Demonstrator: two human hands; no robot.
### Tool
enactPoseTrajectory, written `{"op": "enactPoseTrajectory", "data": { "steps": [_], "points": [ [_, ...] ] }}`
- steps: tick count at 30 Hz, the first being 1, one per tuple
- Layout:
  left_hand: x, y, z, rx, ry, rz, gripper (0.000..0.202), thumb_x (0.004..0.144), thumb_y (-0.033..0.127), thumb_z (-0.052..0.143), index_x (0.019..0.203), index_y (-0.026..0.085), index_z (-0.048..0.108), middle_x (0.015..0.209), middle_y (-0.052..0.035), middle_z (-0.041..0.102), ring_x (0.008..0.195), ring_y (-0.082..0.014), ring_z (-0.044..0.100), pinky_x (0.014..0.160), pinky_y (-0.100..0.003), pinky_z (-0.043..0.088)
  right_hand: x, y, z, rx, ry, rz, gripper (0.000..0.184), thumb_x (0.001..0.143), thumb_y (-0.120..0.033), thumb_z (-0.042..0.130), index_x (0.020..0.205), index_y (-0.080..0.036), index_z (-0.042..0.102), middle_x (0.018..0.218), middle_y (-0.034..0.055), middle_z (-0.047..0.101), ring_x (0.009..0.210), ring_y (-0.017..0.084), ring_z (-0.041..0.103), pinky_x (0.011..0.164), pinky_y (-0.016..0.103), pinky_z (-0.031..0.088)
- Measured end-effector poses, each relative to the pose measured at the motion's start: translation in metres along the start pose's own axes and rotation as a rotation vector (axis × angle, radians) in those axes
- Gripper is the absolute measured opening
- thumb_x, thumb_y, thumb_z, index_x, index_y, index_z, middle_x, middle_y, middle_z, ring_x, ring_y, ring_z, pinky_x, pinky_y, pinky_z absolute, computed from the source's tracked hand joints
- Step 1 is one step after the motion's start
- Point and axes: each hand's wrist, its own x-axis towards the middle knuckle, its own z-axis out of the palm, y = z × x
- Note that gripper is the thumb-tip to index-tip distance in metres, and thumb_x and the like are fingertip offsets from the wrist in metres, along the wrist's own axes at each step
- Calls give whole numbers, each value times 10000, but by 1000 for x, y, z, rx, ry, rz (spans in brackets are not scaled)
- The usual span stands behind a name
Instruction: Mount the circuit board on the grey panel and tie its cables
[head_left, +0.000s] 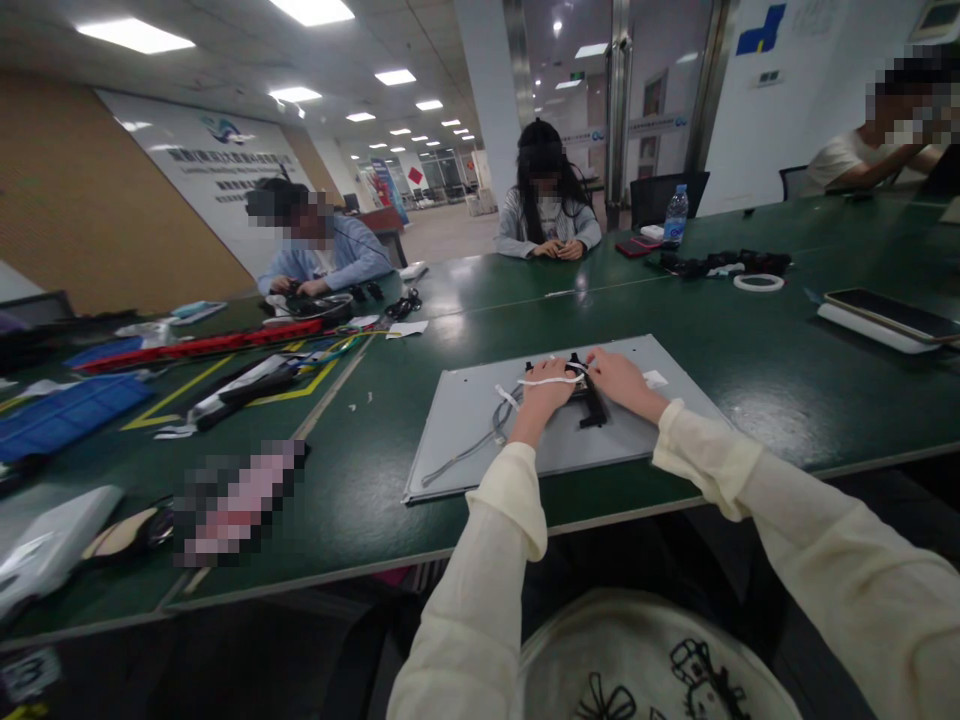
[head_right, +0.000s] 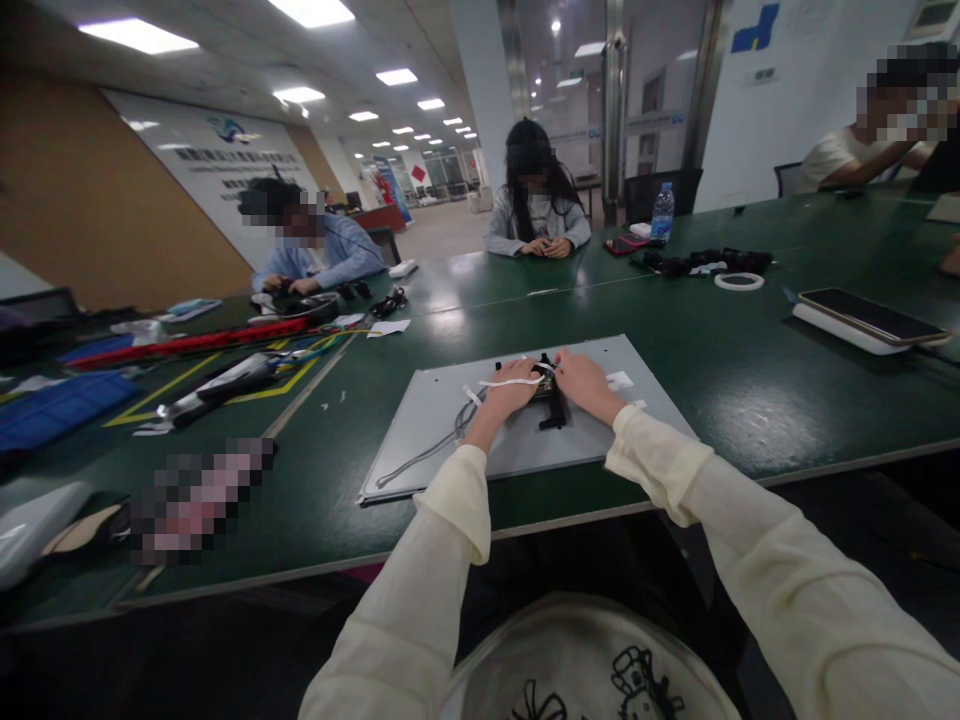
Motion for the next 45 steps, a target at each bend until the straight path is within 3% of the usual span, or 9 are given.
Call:
{"op": "enactPoseTrajectory", "data": {
  "steps": [9,17,23,26,29,32,38,41,45],
  "points": [
    [1,0,0,-18,-19,-11,302,947,257,401,1168,169,587,1259,-106,631,1171,-235,572,990,-384,450,-12,-11,-4,-241,-61,-26,301,965,-231,427,1238,-141,514,966,190,683,915,305,666,797,370,459],
    [6,-4,4,-80,-7,3,343,938,237,405,1211,163,599,1283,-132,621,1201,-253,563,1016,-382,431,-22,-13,-18,-381,-58,-24,346,966,-300,436,1261,-123,472,978,163,685,933,309,670,774,364,485],
    [3,-4,4,-123,-7,-9,384,931,245,404,1261,137,569,1282,-162,615,1200,-272,562,1025,-425,416,-22,-12,-23,-381,-84,-1,370,946,-234,434,1302,-134,445,984,151,686,934,285,669,780,344,475],
    [2,-8,-2,-170,59,22,442,922,218,414,1340,104,502,1347,-174,566,1230,-256,537,1044,-389,400,-20,-9,-24,-336,-27,-12,387,938,-205,428,1319,-141,447,953,140,685,915,271,665,774,325,462],
    [1,-25,-16,-219,224,25,411,924,216,418,1290,73,541,1301,-179,587,1202,-246,543,1040,-347,397,-18,-7,-24,-196,77,-106,365,933,-185,421,1291,-164,488,944,108,678,863,234,653,759,303,456],
    [-1,-57,-31,-220,309,-120,298,889,233,486,1125,114,624,1109,-148,659,1074,-245,594,966,-345,441,-17,-9,-21,-5,128,-330,326,921,-187,439,1231,-170,541,997,91,654,875,206,620,794,310,469],
    [-15,-113,-31,-327,199,-311,67,763,213,571,795,189,625,795,-60,657,801,-206,616,676,-251,445,-22,-20,-11,148,72,-781,278,914,-149,443,1147,-157,596,1136,117,593,1115,227,519,988,405,430],
    [-19,-122,-21,-313,138,-358,64,756,246,589,715,198,582,692,-34,621,698,-185,589,580,-242,388,-23,-23,-9,152,14,-840,283,917,-131,434,1135,-163,611,1125,118,595,1110,227,519,989,427,432],
    [-17,-125,-12,-265,73,-429,129,760,282,598,670,199,558,630,-20,591,653,-176,573,535,-244,343,-23,-22,-8,190,11,-790,298,911,-122,425,1139,-176,610,1124,112,602,1105,225,527,981,436,444]
  ]
}}
